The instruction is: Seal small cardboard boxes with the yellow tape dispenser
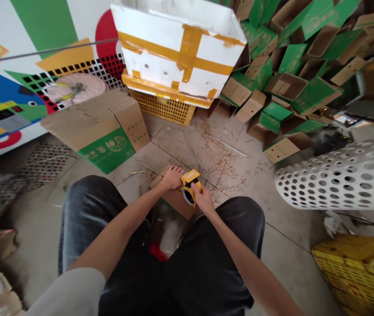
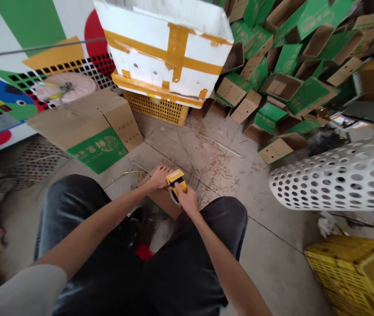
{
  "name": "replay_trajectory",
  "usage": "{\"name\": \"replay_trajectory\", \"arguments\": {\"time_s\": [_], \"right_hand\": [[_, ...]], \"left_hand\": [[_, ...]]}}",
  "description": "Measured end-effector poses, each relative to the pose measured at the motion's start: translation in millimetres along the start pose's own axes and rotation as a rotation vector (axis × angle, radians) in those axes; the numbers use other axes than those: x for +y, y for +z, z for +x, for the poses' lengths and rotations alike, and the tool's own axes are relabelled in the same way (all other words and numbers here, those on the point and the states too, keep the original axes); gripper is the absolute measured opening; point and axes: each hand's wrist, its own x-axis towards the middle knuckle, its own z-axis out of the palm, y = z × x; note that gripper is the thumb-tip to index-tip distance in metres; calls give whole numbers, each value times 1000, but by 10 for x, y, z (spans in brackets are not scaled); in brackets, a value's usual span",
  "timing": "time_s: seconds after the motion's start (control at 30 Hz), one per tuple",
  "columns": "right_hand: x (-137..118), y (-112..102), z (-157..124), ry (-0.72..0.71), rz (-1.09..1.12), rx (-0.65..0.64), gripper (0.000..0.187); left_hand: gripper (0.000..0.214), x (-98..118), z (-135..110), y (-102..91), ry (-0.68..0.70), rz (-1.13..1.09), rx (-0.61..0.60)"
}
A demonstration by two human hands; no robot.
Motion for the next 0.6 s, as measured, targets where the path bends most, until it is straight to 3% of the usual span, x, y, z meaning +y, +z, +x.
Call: {"name": "replay_trajectory", "arguments": {"time_s": [0.17, 0.6], "right_hand": [[-11, 24, 42, 114, -37, 141, 82], [-80, 202, 255, 34, -300, 164, 67]], "left_hand": [[43, 87, 45, -79, 100, 22, -54], [38, -45, 116, 193, 116, -162, -19]]}}
